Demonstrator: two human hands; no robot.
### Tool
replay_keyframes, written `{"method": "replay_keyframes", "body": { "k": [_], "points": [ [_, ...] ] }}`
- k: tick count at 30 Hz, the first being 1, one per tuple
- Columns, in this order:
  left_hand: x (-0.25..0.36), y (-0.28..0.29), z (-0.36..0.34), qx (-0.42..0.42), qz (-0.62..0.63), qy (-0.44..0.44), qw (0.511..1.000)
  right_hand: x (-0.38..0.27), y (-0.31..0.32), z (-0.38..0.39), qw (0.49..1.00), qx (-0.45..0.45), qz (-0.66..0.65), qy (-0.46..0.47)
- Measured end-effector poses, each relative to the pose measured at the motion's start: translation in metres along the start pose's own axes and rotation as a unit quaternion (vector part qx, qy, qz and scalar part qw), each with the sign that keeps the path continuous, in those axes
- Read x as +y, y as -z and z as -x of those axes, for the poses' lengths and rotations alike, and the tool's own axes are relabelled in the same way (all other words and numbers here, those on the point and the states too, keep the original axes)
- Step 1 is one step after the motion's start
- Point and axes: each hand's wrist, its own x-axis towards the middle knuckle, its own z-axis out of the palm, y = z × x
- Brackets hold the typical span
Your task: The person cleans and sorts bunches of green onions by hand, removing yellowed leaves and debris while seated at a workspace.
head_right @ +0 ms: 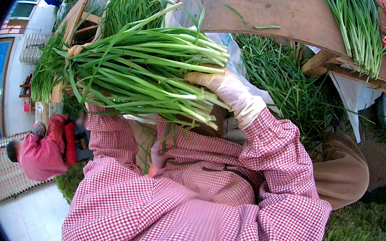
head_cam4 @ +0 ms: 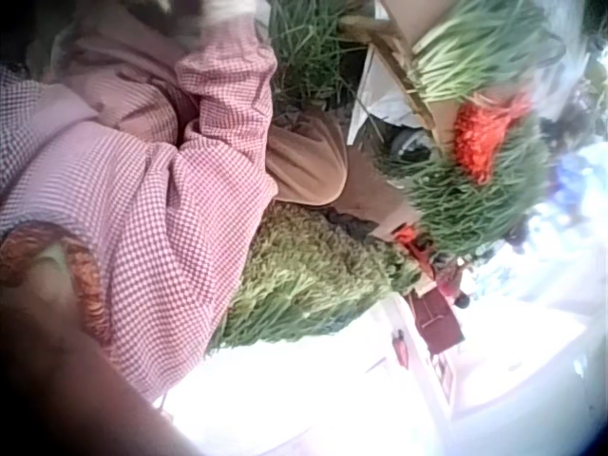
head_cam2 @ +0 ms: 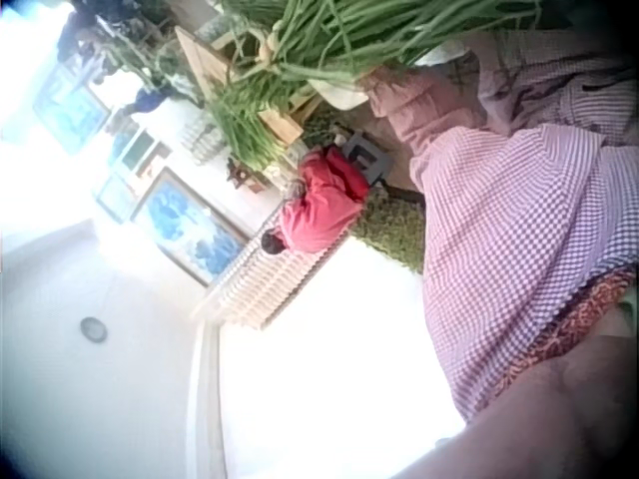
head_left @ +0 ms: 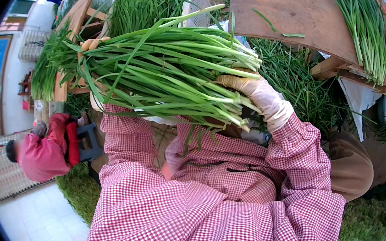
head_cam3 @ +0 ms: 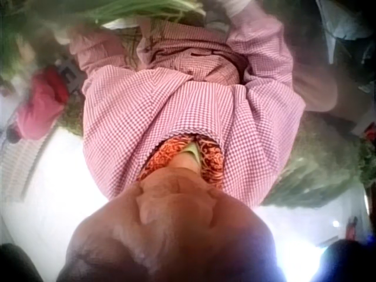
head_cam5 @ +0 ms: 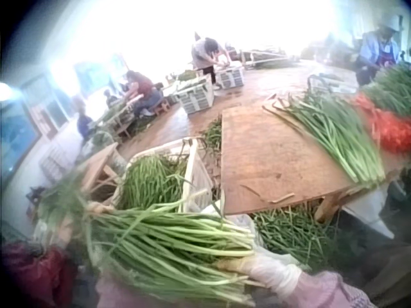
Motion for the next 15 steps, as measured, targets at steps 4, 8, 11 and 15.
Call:
{"method": "replay_keyframes", "body": {
  "k": [4,8,11,15],
  "points": [
    [0.011,0.020,-0.009,-0.107,0.046,0.046,0.992,0.014,0.001,0.000,0.994,-0.015,-0.093,0.064],
    [-0.003,-0.001,-0.012,-0.024,0.013,0.011,1.000,-0.004,-0.008,-0.001,0.995,-0.020,-0.085,-0.056],
    [-0.010,-0.016,-0.012,0.069,-0.056,-0.011,0.996,0.012,0.005,-0.007,0.998,-0.028,-0.054,0.031],
    [0.000,-0.009,0.001,0.161,-0.139,-0.006,0.977,0.009,0.021,0.011,0.999,0.000,-0.037,0.001]
  ]
}}
